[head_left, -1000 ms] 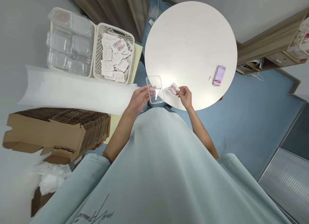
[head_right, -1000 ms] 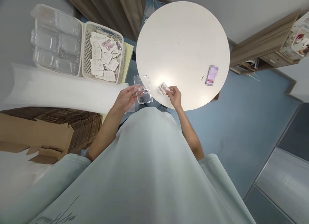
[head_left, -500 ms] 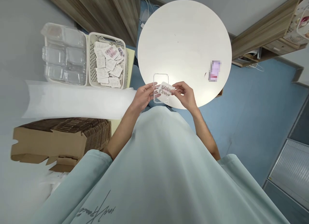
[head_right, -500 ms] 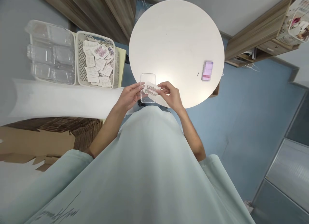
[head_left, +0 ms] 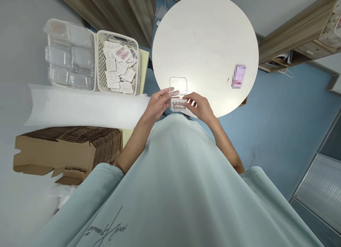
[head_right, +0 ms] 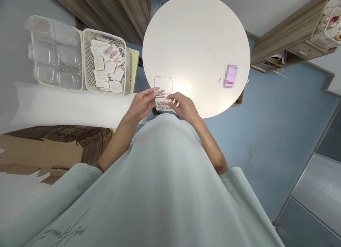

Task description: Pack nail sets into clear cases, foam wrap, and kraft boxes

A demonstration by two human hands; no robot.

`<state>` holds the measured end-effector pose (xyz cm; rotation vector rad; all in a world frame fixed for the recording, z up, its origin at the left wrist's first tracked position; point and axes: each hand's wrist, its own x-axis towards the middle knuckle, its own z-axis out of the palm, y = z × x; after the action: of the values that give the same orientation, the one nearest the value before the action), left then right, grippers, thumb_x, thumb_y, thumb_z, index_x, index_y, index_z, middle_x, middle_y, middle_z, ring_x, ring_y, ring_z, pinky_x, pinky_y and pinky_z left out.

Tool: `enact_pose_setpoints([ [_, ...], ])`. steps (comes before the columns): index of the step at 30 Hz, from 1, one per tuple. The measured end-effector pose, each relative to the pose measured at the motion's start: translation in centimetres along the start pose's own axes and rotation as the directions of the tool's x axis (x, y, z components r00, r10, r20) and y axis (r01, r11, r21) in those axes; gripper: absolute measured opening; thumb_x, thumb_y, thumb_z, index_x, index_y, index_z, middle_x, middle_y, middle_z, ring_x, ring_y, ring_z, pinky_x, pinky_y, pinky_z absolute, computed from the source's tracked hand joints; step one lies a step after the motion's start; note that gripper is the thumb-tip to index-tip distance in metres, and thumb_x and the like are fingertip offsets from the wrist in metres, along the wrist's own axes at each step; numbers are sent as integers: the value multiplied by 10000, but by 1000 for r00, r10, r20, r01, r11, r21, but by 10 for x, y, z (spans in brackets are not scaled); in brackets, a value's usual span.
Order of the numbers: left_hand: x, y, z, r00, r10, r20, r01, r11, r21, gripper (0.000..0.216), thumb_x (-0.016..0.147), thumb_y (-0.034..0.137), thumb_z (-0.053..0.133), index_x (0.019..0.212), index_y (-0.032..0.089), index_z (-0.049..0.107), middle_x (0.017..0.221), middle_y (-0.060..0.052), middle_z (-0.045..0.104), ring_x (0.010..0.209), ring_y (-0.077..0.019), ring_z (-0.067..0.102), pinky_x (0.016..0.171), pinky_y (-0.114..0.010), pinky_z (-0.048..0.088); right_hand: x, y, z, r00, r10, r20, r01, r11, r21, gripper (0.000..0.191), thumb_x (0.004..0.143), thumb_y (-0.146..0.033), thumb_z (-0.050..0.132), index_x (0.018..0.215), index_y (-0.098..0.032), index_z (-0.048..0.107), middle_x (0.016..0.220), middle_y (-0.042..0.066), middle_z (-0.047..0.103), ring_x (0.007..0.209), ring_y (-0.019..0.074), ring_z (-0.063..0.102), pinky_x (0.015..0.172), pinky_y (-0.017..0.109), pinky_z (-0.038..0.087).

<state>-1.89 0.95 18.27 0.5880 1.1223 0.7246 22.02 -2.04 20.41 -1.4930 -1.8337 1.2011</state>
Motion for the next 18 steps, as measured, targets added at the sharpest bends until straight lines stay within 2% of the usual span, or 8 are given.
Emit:
enact_pose_setpoints([
  [8,-3,2,0,1000,-7,7,7,1000,5,530,984,398,889,1446,168,774,1505,-186,799,1423,-354,758,1162,-516,669,0,8,4,998,-39,-42,32,985,-167,243,1144,-423,709,1338,-310,802,1214,70,648,967,216,664,799,371,634],
  [15,-4,0,0,1000,-3,27,4,1000,-13,526,997,385,869,1464,165,769,1554,-185,776,1418,-346,762,1148,-506,680,-4,5,7,996,-26,-87,8,980,-197,309,1155,-540,685,1261,-303,854,1107,61,698,925,204,662,793,364,627],
  [18,-7,2,0,999,-5,42,5,1000,-6,525,1009,382,857,1481,171,764,1545,-183,782,1437,-349,751,1168,-522,671,-3,6,7,985,4,-173,-27,991,-132,425,1125,-655,694,1254,-284,857,1106,64,731,881,198,677,787,375,620],
])
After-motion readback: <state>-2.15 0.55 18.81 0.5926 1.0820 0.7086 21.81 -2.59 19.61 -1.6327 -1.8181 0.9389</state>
